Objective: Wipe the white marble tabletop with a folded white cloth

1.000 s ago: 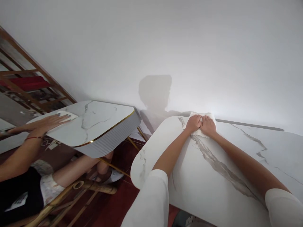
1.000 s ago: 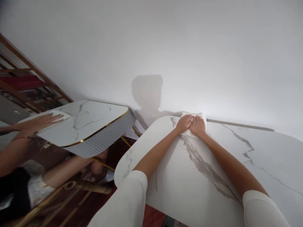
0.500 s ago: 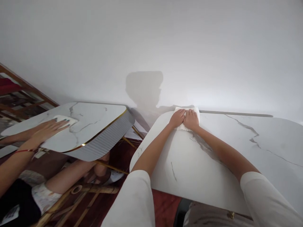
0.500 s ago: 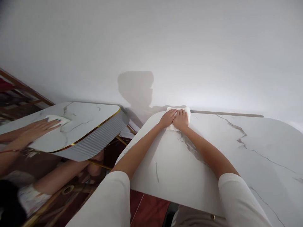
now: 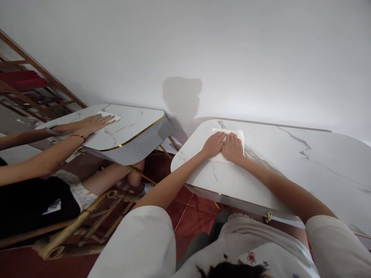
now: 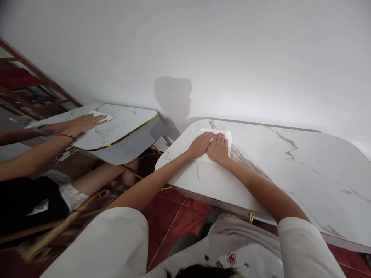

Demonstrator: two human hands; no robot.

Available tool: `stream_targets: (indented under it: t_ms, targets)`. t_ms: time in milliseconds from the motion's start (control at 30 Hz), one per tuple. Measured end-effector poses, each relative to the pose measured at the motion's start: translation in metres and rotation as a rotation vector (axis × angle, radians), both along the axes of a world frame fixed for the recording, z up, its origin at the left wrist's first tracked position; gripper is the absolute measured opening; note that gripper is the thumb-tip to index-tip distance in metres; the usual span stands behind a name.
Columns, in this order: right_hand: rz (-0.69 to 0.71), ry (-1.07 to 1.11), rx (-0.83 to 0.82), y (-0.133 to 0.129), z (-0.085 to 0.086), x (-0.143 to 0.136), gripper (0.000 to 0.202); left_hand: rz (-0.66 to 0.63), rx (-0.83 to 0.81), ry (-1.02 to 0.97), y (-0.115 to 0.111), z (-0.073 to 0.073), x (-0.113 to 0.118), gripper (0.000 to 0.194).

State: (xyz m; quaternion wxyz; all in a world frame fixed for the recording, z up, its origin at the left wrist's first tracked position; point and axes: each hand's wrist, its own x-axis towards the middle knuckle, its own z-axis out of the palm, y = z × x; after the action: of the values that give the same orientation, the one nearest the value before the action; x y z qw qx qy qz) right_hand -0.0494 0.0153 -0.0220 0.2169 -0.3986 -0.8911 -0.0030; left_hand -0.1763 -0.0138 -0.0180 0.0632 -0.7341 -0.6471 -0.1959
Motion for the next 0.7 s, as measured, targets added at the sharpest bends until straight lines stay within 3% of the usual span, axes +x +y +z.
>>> stream_targets:
  t_ms: [267,467,600,700]
  targets:
    - [0.051,-0.173,-0.065,-0.065,0.017,0.023,0.056,0.016,-0.016,0.001,-0.067,-0.003,0.019,0.045]
    - [0.141,-0.224,-0.007,-0.108,0.019,0.017,0.059,-0.012,-0.078,-0.046,-0.116,-0.004,0.002,0.046]
    - [0.171,-0.129,-0.026,-0.117,0.013,-0.011,0.061,0.089,-0.055,-0.078,-0.129,-0.005,-0.023,0.047]
    - [0.164,-0.073,-0.101,-0.107,0.011,-0.034,0.060,0.157,-0.038,-0.080,-0.122,-0.003,-0.039,0.045]
